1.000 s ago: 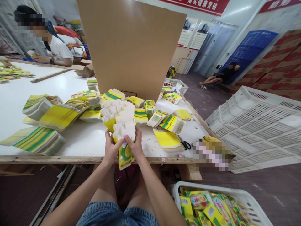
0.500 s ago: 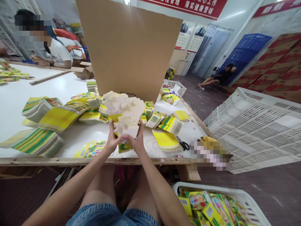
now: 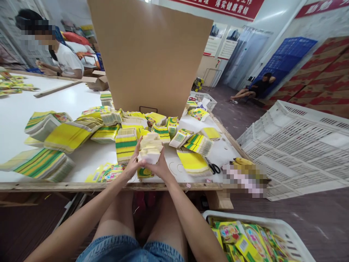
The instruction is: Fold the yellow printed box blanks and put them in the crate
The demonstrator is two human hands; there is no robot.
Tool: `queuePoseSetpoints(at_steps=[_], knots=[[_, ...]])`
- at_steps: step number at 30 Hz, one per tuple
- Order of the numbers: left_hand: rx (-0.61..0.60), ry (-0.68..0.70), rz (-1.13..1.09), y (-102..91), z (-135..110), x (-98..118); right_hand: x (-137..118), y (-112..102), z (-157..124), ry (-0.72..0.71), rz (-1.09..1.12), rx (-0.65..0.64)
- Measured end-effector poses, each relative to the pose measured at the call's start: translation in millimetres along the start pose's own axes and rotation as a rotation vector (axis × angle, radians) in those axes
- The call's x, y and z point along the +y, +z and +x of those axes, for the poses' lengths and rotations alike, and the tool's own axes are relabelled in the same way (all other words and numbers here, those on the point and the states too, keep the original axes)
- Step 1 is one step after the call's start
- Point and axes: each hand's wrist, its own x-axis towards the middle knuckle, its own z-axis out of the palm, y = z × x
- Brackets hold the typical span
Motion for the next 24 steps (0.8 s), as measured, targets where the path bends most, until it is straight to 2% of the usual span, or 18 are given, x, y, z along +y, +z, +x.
queuePoseSetpoints(at_steps=[4, 7, 12, 15, 18, 21, 24], knots=[[0.053, -0.008, 0.027, 12.2, 9.6, -4.3, -0.5, -6.2, 21.1, -0.133, -0.069, 0.042], [0.123, -0.023, 0.050, 19.6, 11.9, -9.2, -0.8, -15.6, 31.5, -0.116, -0.096, 0.039], [0.221, -0.060, 0.020, 21.8, 0.7, -16.7, 1.3, -19.8, 9.2, -0.069, -0.076, -0.052], [0.218, -0.135, -0.020, 23.6, 1.2, -14.9, 1.1, -15.5, -2.7, 0.032, 0.010, -0.038], [0.207, -0.275, -0.045, 28.1, 12.9, -5.6, -7.1, -15.1, 3.3, 0.168, 0.083, -0.033], [0.119, -0.475, -0.083, 30.8, 21.1, 8.7, -22.4, -23.1, 14.3, 0.363, 0.139, -0.102], [0.005, -0.631, -0.128, 30.9, 11.4, 20.8, -34.5, -35.0, 12.0, 0.520, 0.164, -0.175]])
